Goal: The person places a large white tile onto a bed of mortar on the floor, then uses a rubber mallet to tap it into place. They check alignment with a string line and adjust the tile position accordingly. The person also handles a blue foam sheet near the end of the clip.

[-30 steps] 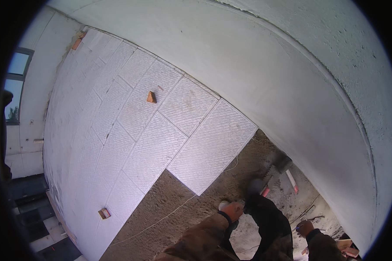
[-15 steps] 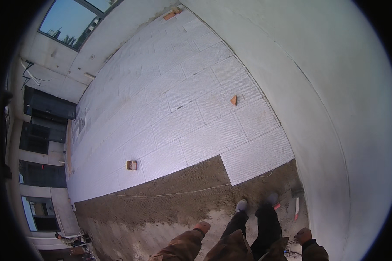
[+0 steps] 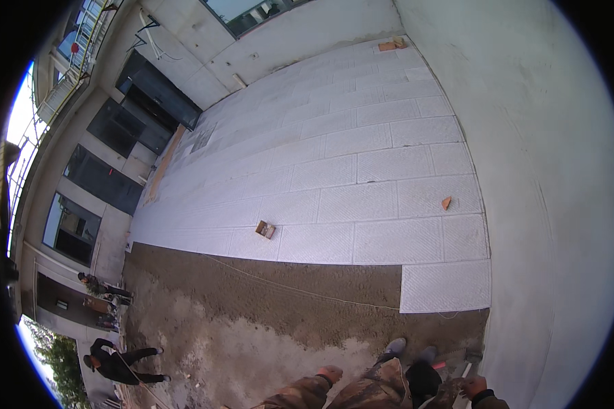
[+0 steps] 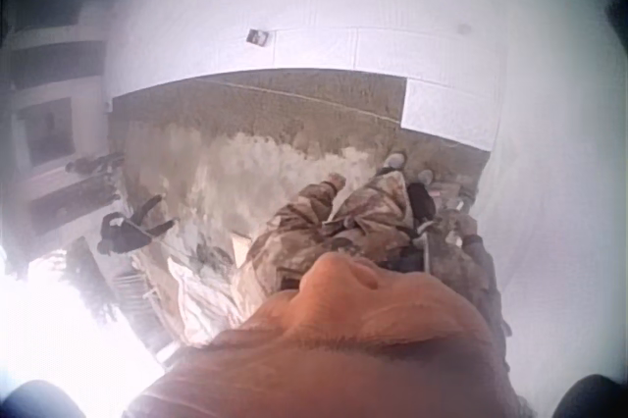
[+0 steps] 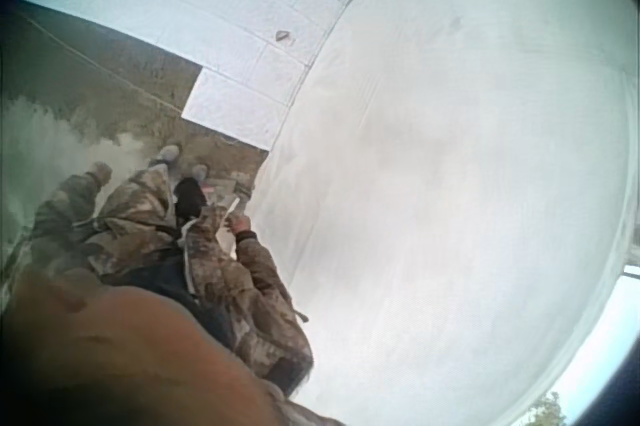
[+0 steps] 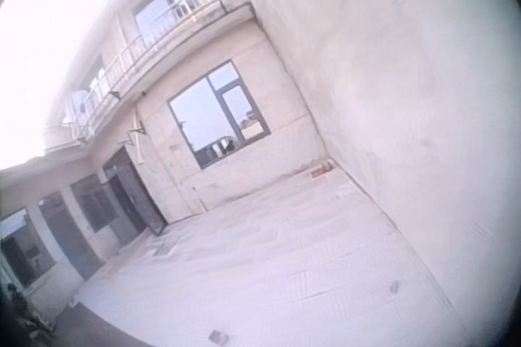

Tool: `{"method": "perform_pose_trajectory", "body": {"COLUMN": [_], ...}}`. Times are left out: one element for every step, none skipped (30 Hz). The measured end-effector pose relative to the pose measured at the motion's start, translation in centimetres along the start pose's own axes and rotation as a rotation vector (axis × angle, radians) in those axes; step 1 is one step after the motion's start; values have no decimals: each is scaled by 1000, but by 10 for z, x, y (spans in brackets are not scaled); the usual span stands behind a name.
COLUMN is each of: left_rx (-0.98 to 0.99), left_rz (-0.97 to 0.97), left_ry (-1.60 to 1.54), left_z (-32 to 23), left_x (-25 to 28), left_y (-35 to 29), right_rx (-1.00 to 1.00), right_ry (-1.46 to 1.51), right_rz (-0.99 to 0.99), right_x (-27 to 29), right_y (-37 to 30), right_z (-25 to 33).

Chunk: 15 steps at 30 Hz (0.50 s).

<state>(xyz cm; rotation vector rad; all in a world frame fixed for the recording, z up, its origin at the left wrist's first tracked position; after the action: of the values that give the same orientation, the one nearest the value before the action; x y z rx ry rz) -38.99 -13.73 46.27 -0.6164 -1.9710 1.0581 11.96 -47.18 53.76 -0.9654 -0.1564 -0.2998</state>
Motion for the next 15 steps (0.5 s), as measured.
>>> {"method": "perform_pose_trajectory", "body": {"left_rx": [76, 58, 94, 168, 143, 110, 126, 184, 152, 161, 183, 144, 120, 127, 92], "left_rz": [-2, -9, -4, 12, 25, 14, 11, 23, 6, 4, 8, 0, -1, 10, -3], "left_ry": [14, -6, -38, -71, -54, -94, -130, -167, -173, -180, -193, -182, -177, -180, -190], "left_z": [7, 9, 13, 18, 16, 13, 15, 19, 17, 17, 20, 20, 22, 27, 31], "left_x": [-3, -6, -12, -18, -24, -27, -34, -41, -45, -50, -53, -55, -56, -58, -57], "left_y": [-6, -13, -22, -30, -38, -47, -58, -69, -77, -84, -90, -95, -98, -99, -100], "right_rx": [43, 121, 201, 197, 386, 488, 341, 314, 38, -240, -129, 158, 451, 748, 828], "right_ry": [42, -96, -210, -341, -352, -375, -355, -218, -43, 129, -61, -407, -748, -1085, -1203], "right_rz": [-36, -30, -8, 0, 108, 208, 299, 356, 390, 411, 468, 475, 467, 442, 467], "right_x": [5, 9, 13, 21, 22, 24, 29, 36, 43, 48, 55, 62, 64, 60, 57], "right_y": [7, 16, 24, 34, 42, 50, 64, 76, 90, 97, 107, 117, 122, 123, 127], "right_z": [-2, -2, -5, -16, -16, -24, -46, -58, -83, -107, -110, -100, -88, -75, -70]}}
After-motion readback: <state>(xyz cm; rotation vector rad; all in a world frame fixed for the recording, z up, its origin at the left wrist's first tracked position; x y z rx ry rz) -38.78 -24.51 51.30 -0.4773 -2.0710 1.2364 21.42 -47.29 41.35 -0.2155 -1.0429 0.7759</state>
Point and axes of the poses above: each hand's wrist, its own y-axis towards the middle knuckle, its own x-axis out of the back of the hand, z = x × y, the point moved 7 cm from there along y, towards the middle knuckle, and after that the axes turned 7 degrees about x, right-handed, at the moved point
